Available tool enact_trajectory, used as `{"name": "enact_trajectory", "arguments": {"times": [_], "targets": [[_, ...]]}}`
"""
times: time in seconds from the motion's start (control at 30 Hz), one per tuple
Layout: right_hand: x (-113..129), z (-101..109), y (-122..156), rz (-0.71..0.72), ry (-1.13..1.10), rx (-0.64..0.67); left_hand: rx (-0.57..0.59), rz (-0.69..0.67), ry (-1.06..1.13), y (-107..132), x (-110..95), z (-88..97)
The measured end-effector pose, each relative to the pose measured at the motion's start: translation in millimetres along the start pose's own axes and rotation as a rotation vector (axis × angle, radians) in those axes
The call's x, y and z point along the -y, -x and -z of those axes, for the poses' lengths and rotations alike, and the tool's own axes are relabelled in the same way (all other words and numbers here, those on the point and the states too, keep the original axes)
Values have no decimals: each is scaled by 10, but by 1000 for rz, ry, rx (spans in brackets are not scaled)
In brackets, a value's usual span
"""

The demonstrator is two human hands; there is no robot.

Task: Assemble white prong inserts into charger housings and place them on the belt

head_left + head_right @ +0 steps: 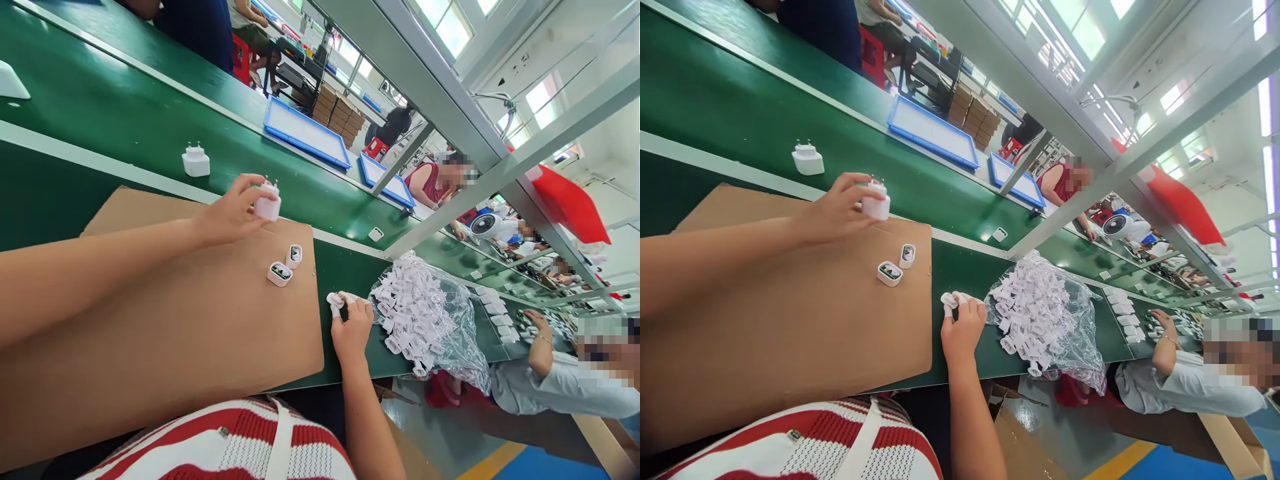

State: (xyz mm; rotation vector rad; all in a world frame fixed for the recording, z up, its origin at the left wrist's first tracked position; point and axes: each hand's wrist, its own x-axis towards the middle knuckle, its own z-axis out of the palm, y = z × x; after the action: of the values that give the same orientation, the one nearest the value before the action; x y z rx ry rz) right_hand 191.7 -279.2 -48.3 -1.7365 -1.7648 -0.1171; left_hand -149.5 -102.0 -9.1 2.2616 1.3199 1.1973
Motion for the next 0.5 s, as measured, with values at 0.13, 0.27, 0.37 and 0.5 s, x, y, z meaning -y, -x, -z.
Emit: {"name": "enact_trajectory", "arguments": {"times": [0.13, 0.27, 0.37, 0.5], "targets": [[388, 164, -78, 6, -239, 24, 81, -238, 139, 691, -302, -48], [884, 181, -209, 147, -680, 382, 362, -120, 397, 1312, -547, -245], [1027, 61, -241, 158, -674, 464, 418, -82, 453, 1526, -670, -309], [965, -53, -169, 180, -481, 411, 353, -142, 471, 1541, -744, -251]]}}
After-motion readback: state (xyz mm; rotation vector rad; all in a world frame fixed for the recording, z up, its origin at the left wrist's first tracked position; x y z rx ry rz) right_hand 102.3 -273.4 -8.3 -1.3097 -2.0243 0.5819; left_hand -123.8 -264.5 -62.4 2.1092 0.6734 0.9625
